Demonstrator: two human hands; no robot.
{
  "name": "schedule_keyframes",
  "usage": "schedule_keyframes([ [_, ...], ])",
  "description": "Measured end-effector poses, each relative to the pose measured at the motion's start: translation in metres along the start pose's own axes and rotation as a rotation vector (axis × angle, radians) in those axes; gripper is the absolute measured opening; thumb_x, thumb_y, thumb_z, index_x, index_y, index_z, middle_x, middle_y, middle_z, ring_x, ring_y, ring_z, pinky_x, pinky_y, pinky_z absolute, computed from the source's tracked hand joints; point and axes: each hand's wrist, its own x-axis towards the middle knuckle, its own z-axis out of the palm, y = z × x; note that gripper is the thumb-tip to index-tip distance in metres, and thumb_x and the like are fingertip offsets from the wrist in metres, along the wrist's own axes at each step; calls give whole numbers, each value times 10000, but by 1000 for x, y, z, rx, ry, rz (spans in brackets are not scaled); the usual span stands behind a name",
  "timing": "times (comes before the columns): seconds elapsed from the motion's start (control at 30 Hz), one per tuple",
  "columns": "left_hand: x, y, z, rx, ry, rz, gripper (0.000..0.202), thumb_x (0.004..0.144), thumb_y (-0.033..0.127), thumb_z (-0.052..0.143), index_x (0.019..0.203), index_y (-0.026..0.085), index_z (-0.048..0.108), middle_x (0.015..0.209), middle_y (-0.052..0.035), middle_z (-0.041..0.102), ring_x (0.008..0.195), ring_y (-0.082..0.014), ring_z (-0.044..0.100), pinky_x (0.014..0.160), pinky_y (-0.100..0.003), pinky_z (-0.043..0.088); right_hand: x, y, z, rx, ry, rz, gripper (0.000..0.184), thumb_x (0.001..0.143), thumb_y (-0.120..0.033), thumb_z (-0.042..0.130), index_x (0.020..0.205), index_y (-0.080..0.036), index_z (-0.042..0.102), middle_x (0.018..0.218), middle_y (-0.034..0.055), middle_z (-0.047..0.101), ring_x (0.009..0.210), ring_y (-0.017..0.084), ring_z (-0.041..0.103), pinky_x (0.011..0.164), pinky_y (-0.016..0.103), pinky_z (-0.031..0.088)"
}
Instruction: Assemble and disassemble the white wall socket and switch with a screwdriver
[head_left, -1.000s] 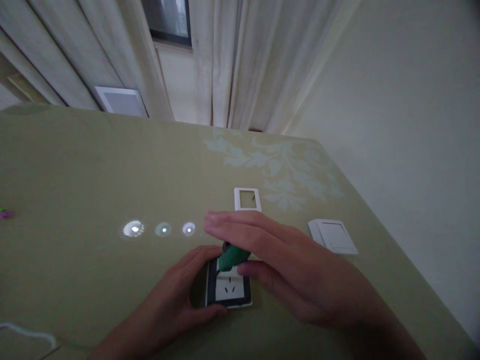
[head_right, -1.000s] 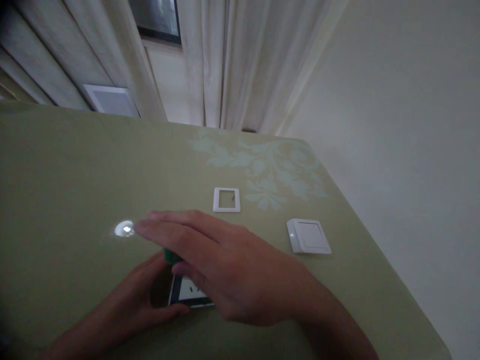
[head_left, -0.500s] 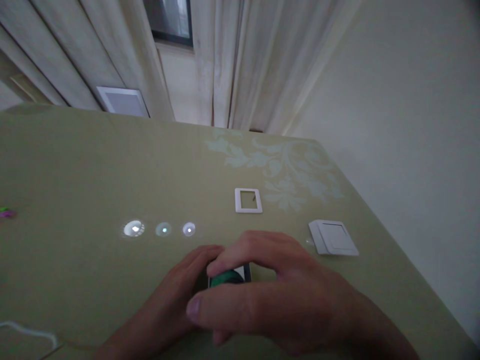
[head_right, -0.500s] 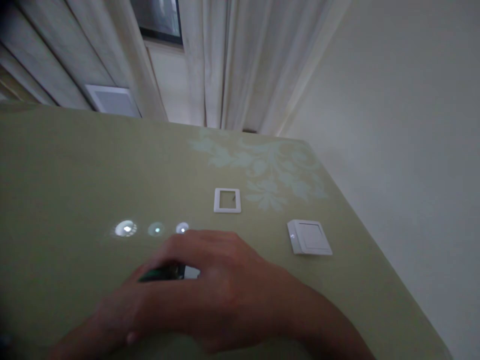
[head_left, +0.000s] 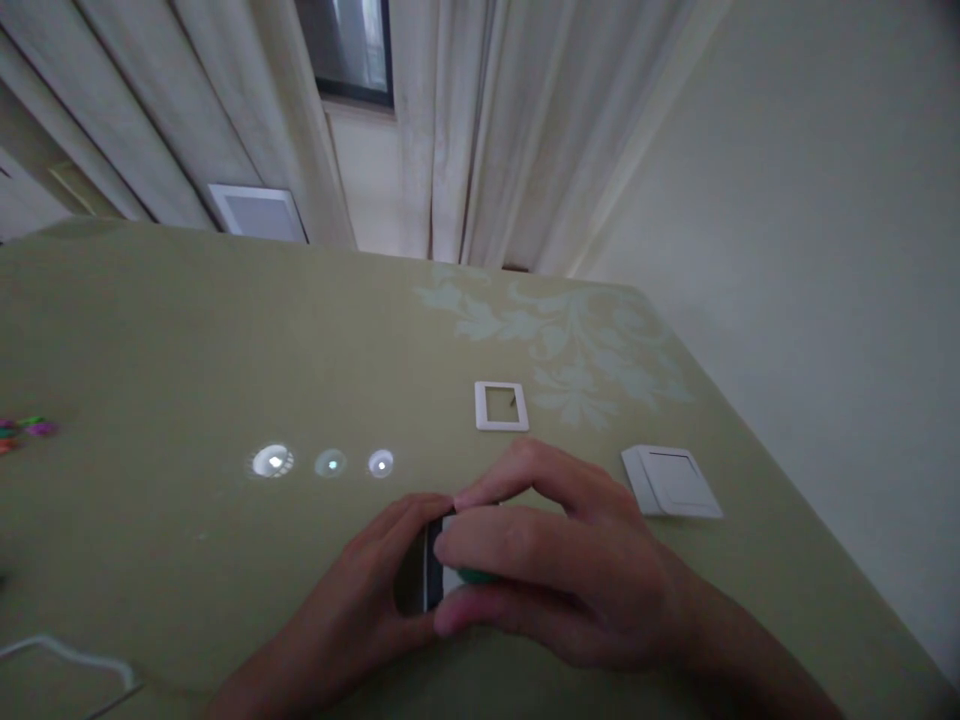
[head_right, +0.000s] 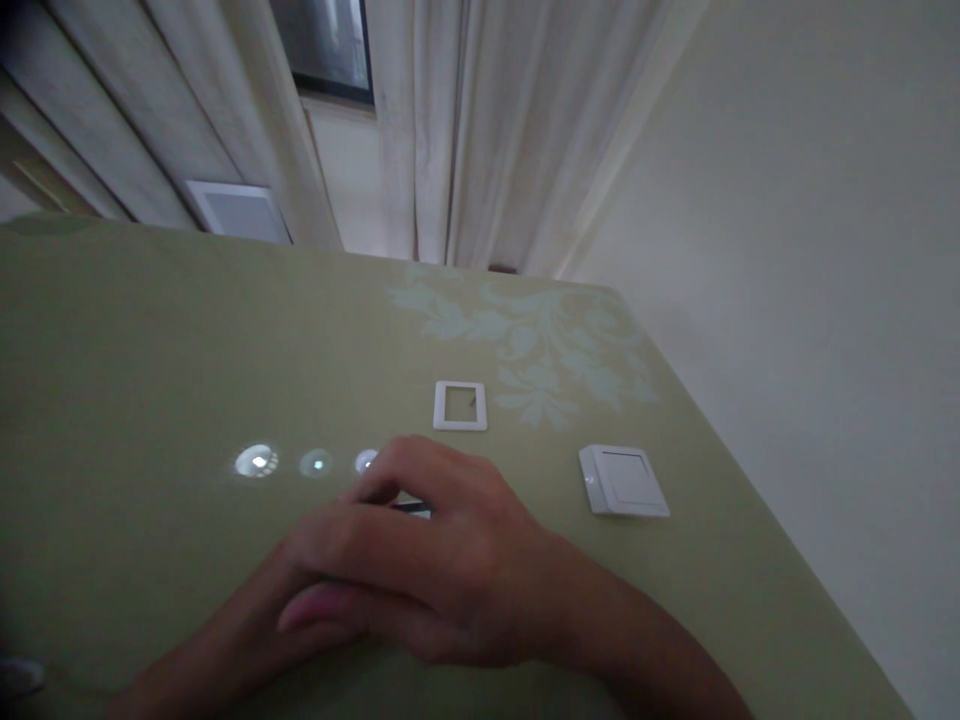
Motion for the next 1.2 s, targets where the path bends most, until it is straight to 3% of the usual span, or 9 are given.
schedule_keyframes([
  [0.13,-2,-4,4,51,21,9,680,857,379,849,1477,443,575,1412,-8,723,1244,-379,703,1105,-514,596,4,-2,-6,164,-162,40,264,1129,-237,586,1364,-220,706,1296,70,751,1193,143,720,1042,257,585],
  [0.27,-1,-7,3,47,-1,6,640,875,383,847,1450,427,571,1325,-1,742,1144,-349,726,1023,-490,625,2,0,-1,15,-13,29,241,1015,-359,785,1182,-186,761,1043,31,757,915,124,716,843,220,582],
  [0.43,1,-10,0,77,-15,29,679,864,327,872,1452,378,537,1476,-55,651,1342,-378,626,1121,-543,553,-3,5,-4,-61,106,17,239,1046,-356,745,1205,-181,710,1044,51,753,956,165,698,864,291,581],
  [0.63,2,9,14,106,-110,-75,783,713,319,959,1383,305,555,1374,-103,664,1240,-371,661,1058,-534,568,-29,36,-32,145,837,341,306,975,-502,795,929,-233,656,770,-38,628,561,97,586,462,195,475],
  [0.73,14,27,11,107,-207,-71,748,777,472,930,1408,284,575,1368,-124,677,1228,-365,669,1040,-515,576,-62,54,-24,478,915,623,480,908,-648,795,829,-224,585,731,-61,653,348,42,446,277,154,302],
  [0.9,78,33,-6,342,-97,-8,346,1108,468,482,1249,241,703,1176,-83,779,1004,-255,750,825,-362,618,-116,57,13,788,1109,757,575,740,-621,948,825,-224,541,748,-49,741,411,88,623,345,147,460],
  [0.97,118,28,-6,529,-3,-24,251,1090,325,526,1141,214,746,1081,-72,795,922,-228,754,826,-341,606,-124,54,21,853,1107,789,578,730,-608,960,817,-217,542,754,-44,751,416,87,630,348,139,459],
  [1.07,173,19,5,653,53,-55,150,1045,195,629,1093,165,768,1139,-112,787,1054,-267,745,989,-428,580,-125,55,21,901,1102,797,561,719,-583,974,823,-210,568,756,-42,756,413,83,624,362,148,476],
  [1.2,215,13,27,776,35,-62,192,1057,307,733,1193,173,741,1260,-92,750,1179,-280,717,1048,-513,584,-124,66,14,919,1197,822,578,633,-570,1016,814,-195,615,730,-45,750,416,80,618,346,142,460],
])
